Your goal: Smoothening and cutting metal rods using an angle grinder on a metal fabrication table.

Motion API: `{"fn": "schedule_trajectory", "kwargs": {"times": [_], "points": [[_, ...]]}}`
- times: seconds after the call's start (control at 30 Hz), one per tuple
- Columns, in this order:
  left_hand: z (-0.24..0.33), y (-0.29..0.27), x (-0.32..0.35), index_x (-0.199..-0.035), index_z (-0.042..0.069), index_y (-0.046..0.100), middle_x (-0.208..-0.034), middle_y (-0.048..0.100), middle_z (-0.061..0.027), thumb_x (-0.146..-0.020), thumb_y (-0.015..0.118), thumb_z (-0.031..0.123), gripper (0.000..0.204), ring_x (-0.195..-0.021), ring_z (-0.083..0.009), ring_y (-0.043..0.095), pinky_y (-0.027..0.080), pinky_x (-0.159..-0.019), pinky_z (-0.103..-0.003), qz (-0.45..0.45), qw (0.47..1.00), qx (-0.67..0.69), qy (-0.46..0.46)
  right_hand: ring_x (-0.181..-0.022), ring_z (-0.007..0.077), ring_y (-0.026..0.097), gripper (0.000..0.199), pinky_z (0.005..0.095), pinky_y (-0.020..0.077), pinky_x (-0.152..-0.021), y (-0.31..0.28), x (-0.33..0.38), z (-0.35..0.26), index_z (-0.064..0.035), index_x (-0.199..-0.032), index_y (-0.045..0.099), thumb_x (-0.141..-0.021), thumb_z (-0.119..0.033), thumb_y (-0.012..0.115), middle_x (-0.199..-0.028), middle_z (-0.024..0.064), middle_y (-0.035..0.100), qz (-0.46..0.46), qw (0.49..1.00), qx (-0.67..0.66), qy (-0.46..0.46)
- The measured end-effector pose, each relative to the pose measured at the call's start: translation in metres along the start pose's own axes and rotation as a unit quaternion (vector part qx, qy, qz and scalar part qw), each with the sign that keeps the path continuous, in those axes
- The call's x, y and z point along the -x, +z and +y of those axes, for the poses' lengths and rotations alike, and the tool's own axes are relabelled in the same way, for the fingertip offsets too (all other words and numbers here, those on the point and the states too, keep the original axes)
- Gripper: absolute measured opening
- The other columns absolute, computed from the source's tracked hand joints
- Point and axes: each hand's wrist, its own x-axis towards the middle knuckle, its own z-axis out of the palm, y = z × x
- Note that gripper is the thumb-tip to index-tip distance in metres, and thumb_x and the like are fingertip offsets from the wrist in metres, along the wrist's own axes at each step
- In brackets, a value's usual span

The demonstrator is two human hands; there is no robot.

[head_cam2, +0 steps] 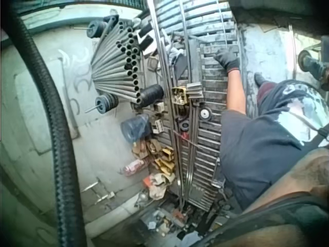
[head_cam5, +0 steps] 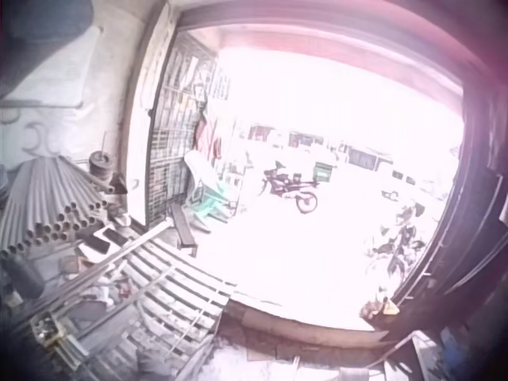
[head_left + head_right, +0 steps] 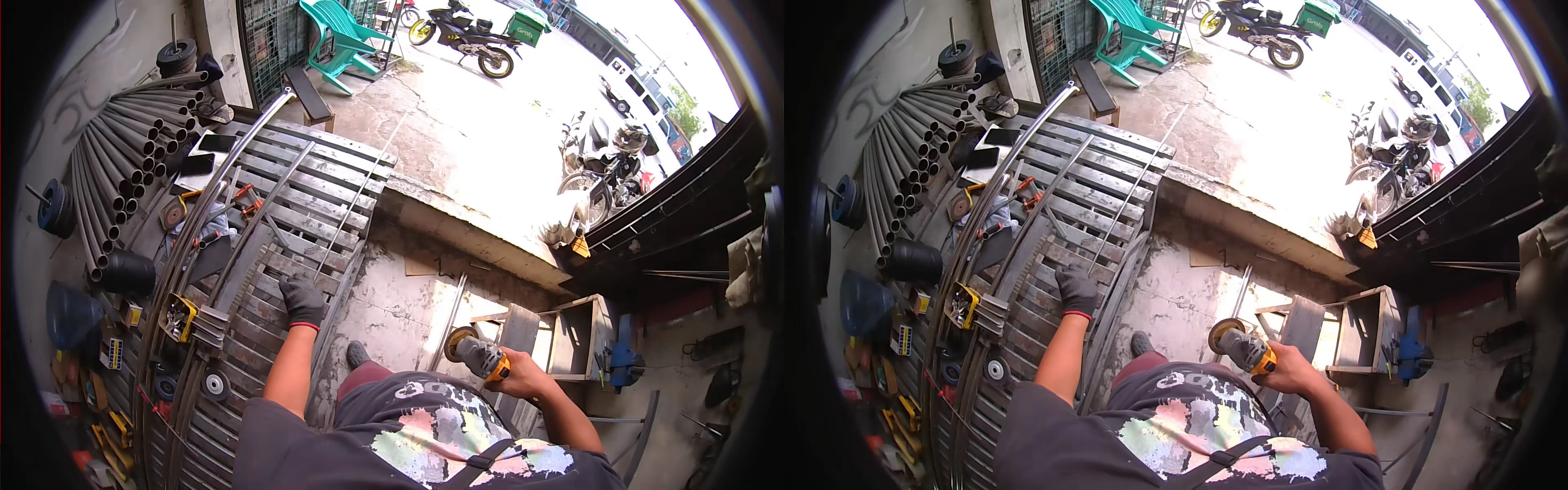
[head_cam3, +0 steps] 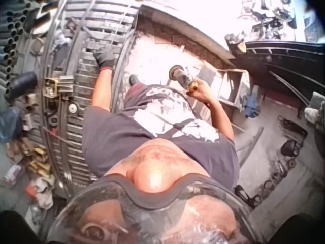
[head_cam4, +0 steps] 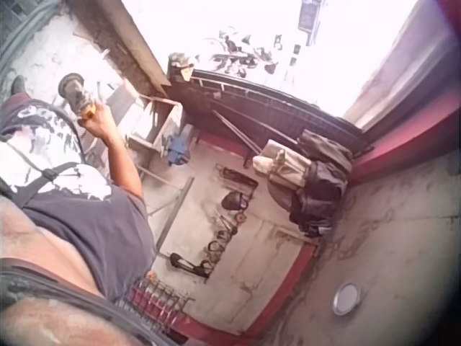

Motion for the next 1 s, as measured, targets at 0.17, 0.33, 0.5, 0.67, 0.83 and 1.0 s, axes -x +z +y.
{"fn": "schedule_trajectory", "kwargs": {"times": [0.17,0.33,0.5,0.67,0.83,1.0], "points": [[0.011,0.028,-0.01,-0.098,0.017,0.072,-0.094,0.072,-0.0077,-0.101,0.054,0.021,0.018,-0.095,-0.0269,0.069,0.042,-0.105,-0.05,-0.087,0.971,-0.221,0.01,-0.098,0.0263,0.074,0.055,0.0385,0.0573,-0.093,-0.027,-0.046,-0.005,-0.0035,-0.121,0.069,-0.074,-0.02,0.092,-0.108,0.0151,0.078,0.002,0.999,-0.028,-0.017],[0.006,0.052,-0.014,-0.098,0.019,0.071,-0.093,0.072,-0.0067,-0.102,0.053,0.02,0.018,-0.094,-0.0266,0.069,0.044,-0.101,-0.05,-0.074,0.96,-0.27,0.006,-0.095,0.0255,0.073,0.058,0.0381,0.056,-0.093,-0.043,-0.135,0.042,-0.0044,-0.122,0.071,-0.071,-0.022,0.094,-0.107,0.0124,0.078,-0.071,0.995,0.001,-0.068],[-0.014,0.047,-0.012,-0.098,0.017,0.071,-0.093,0.072,-0.0063,-0.099,0.053,0.019,0.018,-0.094,-0.0271,0.071,0.046,-0.1,-0.049,-0.051,0.945,-0.323,-0.015,-0.078,0.0165,0.068,0.045,0.0328,0.0567,-0.071,-0.068,-0.233,0.079,-0.0031,-0.108,0.071,-0.075,-0.023,0.095,-0.091,0.0054,0.072,-0.166,0.985,-0.015,0.04],[-0.09,0.015,0.038,-0.099,0.013,0.074,-0.097,0.075,-0.0137,-0.095,0.06,0.027,0.021,-0.094,-0.0336,0.072,0.047,-0.102,-0.05,-0.09,0.986,-0.137,-0.02,-0.073,0.0177,0.071,0.038,0.035,0.0597,-0.065,-0.076,-0.29,0.128,-0.0015,-0.095,0.076,-0.072,-0.024,0.096,-0.088,0.0081,0.073,-0.138,0.982,-0.015,0.127],[-0.129,-0.03,0.145,-0.097,0.016,0.076,-0.099,0.076,-0.0144,-0.095,0.068,0.037,0.023,-0.097,-0.0333,0.074,0.047,-0.106,-0.05,-0.192,0.961,-0.189,-0.059,-0.071,0.0199,0.072,0.041,0.0368,0.0623,-0.063,-0.077,-0.319,0.18,0.0033,-0.095,0.077,-0.071,-0.024,0.097,-0.092,0.0115,0.074,-0.119,0.971,0.005,0.206],[-0.121,-0.066,0.216,-0.086,0.019,0.077,-0.087,0.075,-0.0101,-0.091,0.068,0.028,0.014,-0.093,-0.0316,0.072,0.044,-0.105,-0.051,-0.193,0.943,-0.216,-0.165,-0.067,0.0204,0.069,0.024,0.0376,0.0591,-0.061,-0.073,-0.328,0.207,-0.002,-0.093,0.07,-0.08,-0.009,0.088,-0.079,0.0097,0.07,-0.13,0.962,-0.048,0.236]]}}
